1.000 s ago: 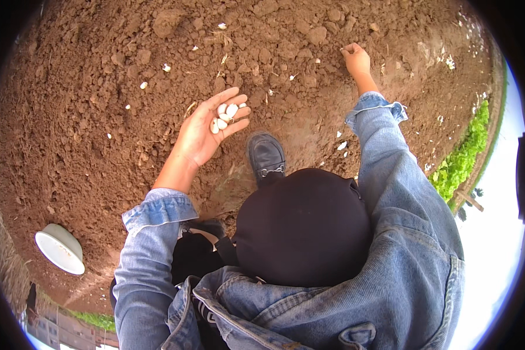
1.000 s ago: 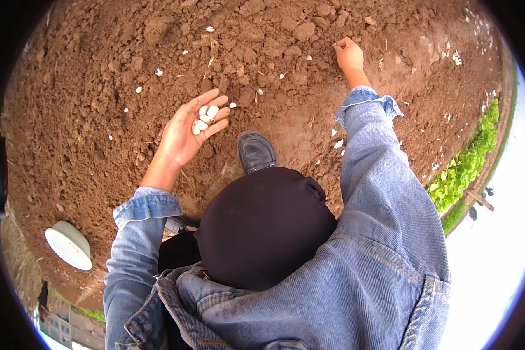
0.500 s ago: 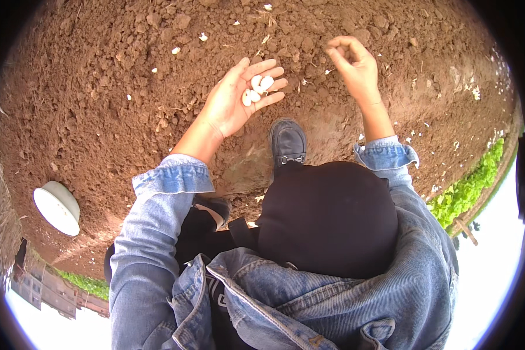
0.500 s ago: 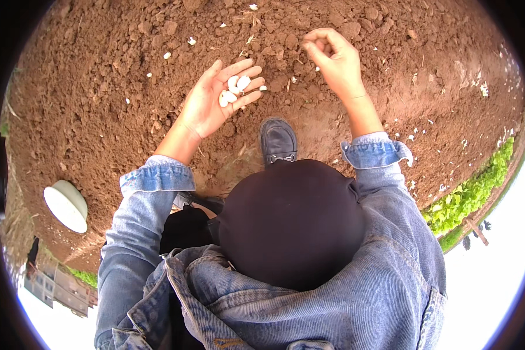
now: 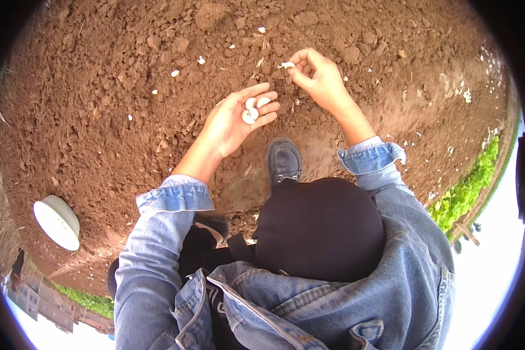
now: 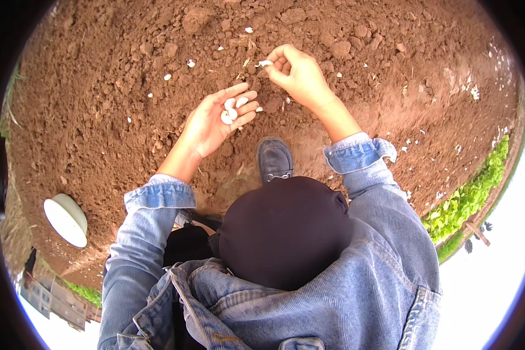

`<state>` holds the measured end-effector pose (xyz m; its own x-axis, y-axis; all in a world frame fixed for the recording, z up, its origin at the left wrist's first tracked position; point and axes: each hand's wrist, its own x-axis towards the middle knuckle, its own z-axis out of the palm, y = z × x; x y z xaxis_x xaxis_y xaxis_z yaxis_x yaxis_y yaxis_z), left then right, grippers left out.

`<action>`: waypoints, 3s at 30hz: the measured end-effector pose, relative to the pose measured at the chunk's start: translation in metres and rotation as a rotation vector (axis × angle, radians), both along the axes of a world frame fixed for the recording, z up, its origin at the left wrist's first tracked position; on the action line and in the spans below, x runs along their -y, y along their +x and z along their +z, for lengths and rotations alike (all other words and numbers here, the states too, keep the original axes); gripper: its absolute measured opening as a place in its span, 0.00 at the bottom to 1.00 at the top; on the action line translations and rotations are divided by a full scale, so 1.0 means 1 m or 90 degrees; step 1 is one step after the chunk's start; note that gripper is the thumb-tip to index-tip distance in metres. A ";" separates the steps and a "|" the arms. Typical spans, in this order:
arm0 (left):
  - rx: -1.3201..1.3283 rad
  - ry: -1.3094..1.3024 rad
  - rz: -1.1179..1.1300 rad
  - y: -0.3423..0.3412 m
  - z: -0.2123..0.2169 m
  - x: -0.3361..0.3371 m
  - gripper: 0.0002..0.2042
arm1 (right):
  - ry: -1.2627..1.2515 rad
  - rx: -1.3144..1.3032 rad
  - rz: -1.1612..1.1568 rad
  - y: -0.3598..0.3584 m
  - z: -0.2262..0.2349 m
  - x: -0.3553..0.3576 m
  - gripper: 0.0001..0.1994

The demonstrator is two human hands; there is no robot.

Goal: The person plants garlic cloves into prepared soil. They take cloves from a white bowl, place them into the ground, and cover them with soil using their hands.

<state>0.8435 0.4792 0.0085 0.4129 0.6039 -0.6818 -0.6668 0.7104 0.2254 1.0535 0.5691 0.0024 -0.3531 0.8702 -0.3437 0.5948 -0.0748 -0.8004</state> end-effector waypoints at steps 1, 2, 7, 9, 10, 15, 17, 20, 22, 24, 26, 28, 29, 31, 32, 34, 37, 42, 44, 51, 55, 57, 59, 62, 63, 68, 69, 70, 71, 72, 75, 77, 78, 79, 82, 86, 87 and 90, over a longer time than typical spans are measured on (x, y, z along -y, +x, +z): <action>0.001 -0.013 0.013 -0.001 -0.002 0.000 0.24 | 0.044 0.042 -0.039 0.011 -0.017 -0.018 0.10; 0.002 -0.013 0.005 0.000 -0.006 0.000 0.24 | 0.086 0.092 -0.083 0.027 -0.038 -0.035 0.10; -0.006 -0.016 0.005 -0.001 -0.004 0.002 0.24 | 0.222 0.251 -0.055 0.041 -0.086 -0.102 0.10; -0.003 -0.015 0.007 -0.001 -0.004 0.002 0.24 | 0.324 0.239 -0.023 0.038 -0.109 -0.114 0.09; -0.004 -0.015 0.008 -0.001 -0.005 0.001 0.24 | 0.375 0.234 -0.008 0.035 -0.115 -0.116 0.08; -0.007 -0.003 0.011 -0.005 -0.006 0.000 0.25 | 0.446 0.238 0.015 0.030 -0.128 -0.112 0.06; -0.010 -0.003 0.016 -0.003 -0.007 -0.002 0.25 | 0.470 0.290 0.050 0.031 -0.133 -0.113 0.05; -0.010 -0.002 0.017 -0.003 -0.004 -0.003 0.25 | 0.480 0.405 0.123 0.033 -0.133 -0.116 0.03; -0.004 0.014 0.024 -0.005 0.000 -0.006 0.25 | 0.497 0.464 0.162 0.032 -0.132 -0.123 0.04; 0.009 0.038 0.037 -0.006 0.001 -0.009 0.25 | 0.526 0.494 0.183 0.033 -0.131 -0.126 0.05; 0.005 0.048 0.055 -0.010 0.004 -0.012 0.26 | 0.449 0.551 0.180 0.028 -0.118 -0.124 0.09; -0.009 0.056 0.066 -0.012 0.008 -0.012 0.26 | 0.485 0.407 0.071 0.018 -0.098 -0.105 0.12; -0.005 0.061 0.068 -0.014 0.004 -0.010 0.26 | 0.385 0.290 0.026 0.004 -0.069 -0.083 0.13; 0.003 0.051 0.077 -0.014 0.007 -0.012 0.27 | 0.191 0.073 0.014 -0.022 -0.006 -0.043 0.12; 0.009 0.045 0.078 -0.013 0.008 -0.013 0.27 | 0.087 -0.031 0.046 -0.028 0.012 -0.025 0.12; 0.007 0.049 0.083 -0.012 0.007 -0.014 0.26 | 0.153 -0.123 0.181 -0.033 0.018 0.002 0.12; 0.009 0.026 0.080 -0.008 0.002 -0.014 0.25 | 0.222 0.004 0.250 -0.035 0.026 0.014 0.11; 0.015 0.030 0.053 -0.006 0.006 -0.011 0.29 | 0.069 -0.006 0.058 -0.014 0.029 -0.019 0.10; 0.013 0.033 0.046 -0.005 0.005 -0.011 0.29 | 0.140 0.121 -0.110 0.029 -0.013 -0.064 0.10; -0.020 0.002 0.046 -0.007 0.000 -0.011 0.28 | 0.294 0.475 -0.086 0.101 -0.111 -0.167 0.09; -0.025 0.006 0.051 -0.010 0.000 -0.012 0.29 | 0.227 0.478 -0.062 0.095 -0.130 -0.174 0.09; -0.034 0.003 0.056 -0.012 -0.001 -0.010 0.29 | 0.234 0.425 -0.091 0.100 -0.134 -0.170 0.10; -0.039 -0.007 0.064 -0.013 -0.003 -0.011 0.29 | 0.215 0.435 -0.104 0.107 -0.138 -0.174 0.10; -0.046 -0.030 0.080 -0.013 -0.003 -0.012 0.27 | 0.260 0.464 -0.091 0.109 -0.140 -0.172 0.10; -0.048 -0.032 0.082 -0.013 -0.004 -0.012 0.27 | 0.288 0.473 -0.080 0.103 -0.137 -0.170 0.10; -0.042 -0.024 0.071 -0.012 -0.005 -0.014 0.27 | 0.273 0.521 -0.030 0.096 -0.129 -0.178 0.08; -0.042 -0.017 0.061 -0.011 -0.007 -0.014 0.29 | 0.281 0.512 -0.024 0.097 -0.131 -0.180 0.07; -0.042 -0.009 0.050 -0.010 -0.008 -0.014 0.30 | 0.301 0.495 -0.019 0.098 -0.134 -0.180 0.07; -0.042 -0.009 0.049 -0.009 -0.009 -0.014 0.30 | 0.320 0.477 -0.015 0.099 -0.137 -0.179 0.06; -0.045 -0.011 0.048 -0.009 -0.010 -0.014 0.30 | 0.339 0.456 -0.010 0.097 -0.139 -0.178 0.06; -0.046 -0.016 0.058 -0.009 -0.008 -0.014 0.30 | 0.263 0.441 0.044 0.096 -0.137 -0.183 0.04; -0.044 -0.016 0.061 -0.010 -0.008 -0.014 0.30 | 0.245 0.430 0.059 0.094 -0.139 -0.183 0.05; -0.045 -0.015 0.062 -0.011 -0.007 -0.013 0.29 | 0.236 0.423 0.068 0.093 -0.142 -0.184 0.05; -0.046 -0.014 0.063 -0.011 -0.006 -0.013 0.29 | 0.243 0.433 0.075 0.093 -0.145 -0.186 0.05; -0.019 -0.005 0.074 -0.011 -0.007 -0.014 0.29 | 0.260 0.452 0.091 0.093 -0.155 -0.196 0.06; 0.007 0.020 0.069 -0.005 -0.005 -0.022 0.28 | 0.249 0.427 -0.004 0.106 -0.155 -0.199 0.12; 0.009 0.034 0.071 -0.004 -0.004 -0.028 0.28 | 0.290 0.370 -0.063 0.104 -0.142 -0.189 0.16; -0.010 0.032 0.080 -0.007 0.006 -0.021 0.29 | 0.210 0.143 -0.176 0.019 -0.029 -0.106 0.17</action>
<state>0.8363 0.5002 0.0145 0.3212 0.6835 -0.6554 -0.7462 0.6089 0.2693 1.0725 0.6754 -0.0264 -0.0413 0.9963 -0.0756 0.7496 -0.0191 -0.6617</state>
